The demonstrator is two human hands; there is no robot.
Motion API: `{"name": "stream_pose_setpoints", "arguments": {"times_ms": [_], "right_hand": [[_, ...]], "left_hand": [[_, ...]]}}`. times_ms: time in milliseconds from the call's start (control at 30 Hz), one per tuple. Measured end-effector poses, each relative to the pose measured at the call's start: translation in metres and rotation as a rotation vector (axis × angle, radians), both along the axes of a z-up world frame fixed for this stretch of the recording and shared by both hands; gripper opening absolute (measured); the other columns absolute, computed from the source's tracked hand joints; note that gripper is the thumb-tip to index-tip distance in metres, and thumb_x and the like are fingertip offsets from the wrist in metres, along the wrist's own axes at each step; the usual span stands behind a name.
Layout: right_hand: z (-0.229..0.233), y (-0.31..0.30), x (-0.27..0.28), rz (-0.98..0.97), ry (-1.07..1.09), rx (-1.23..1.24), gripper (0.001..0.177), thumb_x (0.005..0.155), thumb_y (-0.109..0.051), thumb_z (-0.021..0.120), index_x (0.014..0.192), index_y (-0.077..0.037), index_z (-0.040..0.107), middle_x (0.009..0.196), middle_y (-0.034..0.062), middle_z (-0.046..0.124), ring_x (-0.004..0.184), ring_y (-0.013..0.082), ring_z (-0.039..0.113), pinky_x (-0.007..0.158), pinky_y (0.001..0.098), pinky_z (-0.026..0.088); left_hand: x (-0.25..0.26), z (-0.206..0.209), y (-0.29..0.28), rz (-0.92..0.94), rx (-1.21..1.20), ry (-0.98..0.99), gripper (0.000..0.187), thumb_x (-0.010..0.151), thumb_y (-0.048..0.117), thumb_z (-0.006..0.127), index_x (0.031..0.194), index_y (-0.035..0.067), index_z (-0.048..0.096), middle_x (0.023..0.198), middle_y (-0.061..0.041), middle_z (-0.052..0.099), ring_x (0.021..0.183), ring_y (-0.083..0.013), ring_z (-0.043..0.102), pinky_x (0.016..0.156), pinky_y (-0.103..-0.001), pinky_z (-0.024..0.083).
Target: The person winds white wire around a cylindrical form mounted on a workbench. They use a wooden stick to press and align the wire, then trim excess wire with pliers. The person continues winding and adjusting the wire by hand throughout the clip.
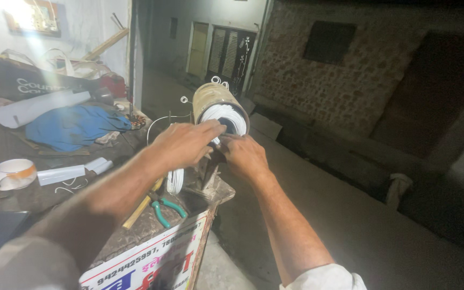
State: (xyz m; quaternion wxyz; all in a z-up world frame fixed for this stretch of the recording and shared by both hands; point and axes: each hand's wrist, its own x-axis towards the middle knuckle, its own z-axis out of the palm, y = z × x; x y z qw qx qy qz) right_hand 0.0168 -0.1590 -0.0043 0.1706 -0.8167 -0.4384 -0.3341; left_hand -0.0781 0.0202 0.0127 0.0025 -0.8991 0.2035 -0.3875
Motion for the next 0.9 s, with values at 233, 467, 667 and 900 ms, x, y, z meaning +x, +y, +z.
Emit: {"name": "stream_pose_setpoints", "arguments": {"times_ms": [233,467,667,900], "right_hand": [[0.010,0.007,0.002,-0.205,0.142,-0.075,0.023,0.086,-0.022,0.069,0.108,-0.023,0.076,0.103,0.0106,0.075,0.102,0.0340,0.069,0.084,0.0490,0.055],[0.009,0.013,0.000,-0.252,0.116,-0.024,0.016,0.090,-0.032,0.069,0.099,-0.022,0.078,0.095,0.0121,0.075,0.096,0.0354,0.071,0.079,0.0503,0.056],[-0.007,0.019,0.000,-0.192,-0.046,0.068,0.015,0.085,-0.029,0.071,0.090,-0.016,0.076,0.085,0.0116,0.075,0.086,0.0350,0.072,0.071,0.0500,0.056],[-0.031,0.032,0.013,-0.196,-0.332,0.164,0.011,0.078,-0.020,0.073,0.081,-0.010,0.071,0.082,0.0075,0.074,0.075,0.0317,0.072,0.065,0.0458,0.055]], "left_hand": [[0.035,0.033,-0.010,0.350,0.505,0.271,0.045,0.087,0.048,0.071,0.119,0.016,0.071,0.115,-0.004,0.069,0.104,-0.0276,0.071,0.083,-0.045,0.057],[0.042,0.045,-0.022,0.434,0.579,0.344,0.040,0.091,0.052,0.068,0.102,0.015,0.081,0.108,-0.005,0.077,0.106,-0.0267,0.072,0.087,-0.043,0.057],[0.044,0.040,-0.019,0.401,0.569,0.258,0.024,0.082,0.035,0.076,0.095,0.015,0.081,0.101,-0.008,0.078,0.099,-0.0267,0.074,0.084,-0.041,0.058],[0.066,0.013,-0.001,0.247,0.572,-0.058,0.014,0.082,0.020,0.068,0.083,0.011,0.079,0.092,-0.008,0.076,0.084,-0.0265,0.076,0.071,-0.043,0.060]]}}
